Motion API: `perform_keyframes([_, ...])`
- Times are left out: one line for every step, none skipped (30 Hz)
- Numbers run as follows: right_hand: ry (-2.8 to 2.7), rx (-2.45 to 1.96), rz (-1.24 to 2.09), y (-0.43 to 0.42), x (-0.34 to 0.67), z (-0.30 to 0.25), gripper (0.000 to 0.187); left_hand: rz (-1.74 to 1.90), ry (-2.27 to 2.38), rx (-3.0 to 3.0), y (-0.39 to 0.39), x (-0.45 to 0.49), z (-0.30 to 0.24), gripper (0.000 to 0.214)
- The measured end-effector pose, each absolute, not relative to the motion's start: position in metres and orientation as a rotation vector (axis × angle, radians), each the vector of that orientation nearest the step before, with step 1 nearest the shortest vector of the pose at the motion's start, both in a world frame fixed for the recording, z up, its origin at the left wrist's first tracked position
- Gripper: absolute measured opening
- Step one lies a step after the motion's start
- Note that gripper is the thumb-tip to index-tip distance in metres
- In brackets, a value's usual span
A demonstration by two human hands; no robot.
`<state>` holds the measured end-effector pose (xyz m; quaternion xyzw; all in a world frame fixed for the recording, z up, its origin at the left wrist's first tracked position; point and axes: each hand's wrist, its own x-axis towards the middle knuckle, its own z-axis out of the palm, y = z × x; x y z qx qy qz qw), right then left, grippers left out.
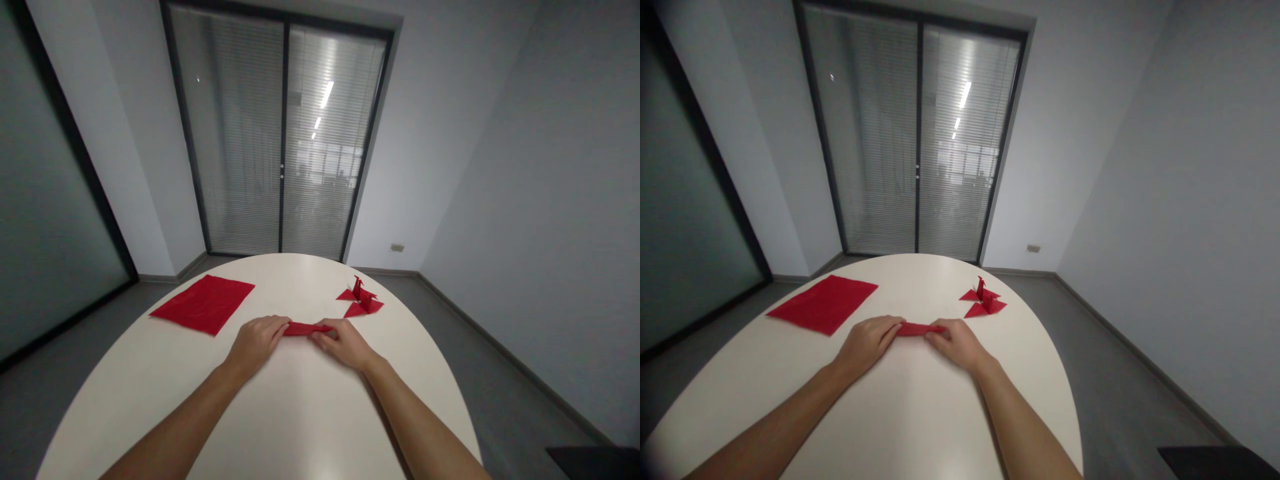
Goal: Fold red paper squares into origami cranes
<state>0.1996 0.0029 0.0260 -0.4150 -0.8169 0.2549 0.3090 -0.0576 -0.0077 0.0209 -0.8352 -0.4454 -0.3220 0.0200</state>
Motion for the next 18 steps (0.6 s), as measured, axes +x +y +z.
perform_keyframes([-2.099,-1.103,0.721,0.004,0.199,0.024,0.023,-1.055,-1.39,-2.559,-0.009,-0.056,0.021,0.033])
perform_keyframes([-2.043,-1.102,0.766,0.006,0.199,0.021,0.023,-1.109,-1.405,-2.531,-0.01,-0.055,0.021,0.034])
perform_keyframes([-1.993,-1.093,0.807,0.007,0.198,0.02,0.024,-1.158,-1.425,-2.51,-0.011,-0.053,0.021,0.034])
perform_keyframes([-1.951,-1.079,0.848,0.008,0.197,0.018,0.025,-1.199,-1.448,-2.493,-0.012,-0.05,0.021,0.034])
perform_keyframes([-1.914,-1.063,0.887,0.009,0.196,0.018,0.026,-1.232,-1.476,-2.478,-0.012,-0.048,0.021,0.034])
perform_keyframes([-1.882,-1.047,0.921,0.009,0.195,0.017,0.027,-1.26,-1.507,-2.464,-0.012,-0.047,0.022,0.034])
perform_keyframes([-1.856,-1.025,0.953,0.009,0.194,0.018,0.028,-1.278,-1.547,-2.453,-0.012,-0.045,0.022,0.033])
perform_keyframes([-1.834,-0.996,0.987,0.009,0.193,0.018,0.029,-1.283,-1.599,-2.447,-0.012,-0.044,0.022,0.032])
perform_keyframes([-1.816,-0.965,1.021,0.009,0.193,0.018,0.029,-1.272,-1.666,-2.446,-0.011,-0.044,0.022,0.031])
perform_keyframes([-1.801,-0.936,1.056,0.01,0.192,0.019,0.029,-1.252,-1.741,-2.446,-0.01,-0.044,0.023,0.03])
perform_keyframes([-1.787,-0.912,1.087,0.01,0.192,0.019,0.029,-1.222,-1.814,-2.45,-0.008,-0.044,0.022,0.029])
perform_keyframes([-1.776,-0.898,1.113,0.01,0.192,0.018,0.029,-1.187,-1.877,-2.457,-0.007,-0.044,0.021,0.029])
perform_keyframes([-1.773,-0.899,1.125,0.011,0.193,0.017,0.03,-1.148,-1.928,-2.467,-0.006,-0.045,0.02,0.029])
perform_keyframes([-1.787,-0.918,1.119,0.012,0.194,0.016,0.031,-1.107,-1.966,-2.479,-0.006,-0.045,0.019,0.03])
perform_keyframes([-1.817,-0.954,1.089,0.012,0.196,0.014,0.032,-1.064,-1.99,-2.493,-0.006,-0.045,0.017,0.031])
perform_keyframes([-1.867,-1.007,1.034,0.013,0.198,0.012,0.035,-1.02,-2.0,-2.511,-0.006,-0.045,0.015,0.031])
perform_keyframes([-1.925,-1.077,0.95,0.014,0.2,0.01,0.039,-0.974,-1.994,-2.53,-0.007,-0.045,0.014,0.031])
perform_keyframes([-1.983,-1.153,0.849,0.015,0.202,0.008,0.044,-0.93,-1.972,-2.549,-0.009,-0.044,0.013,0.031])
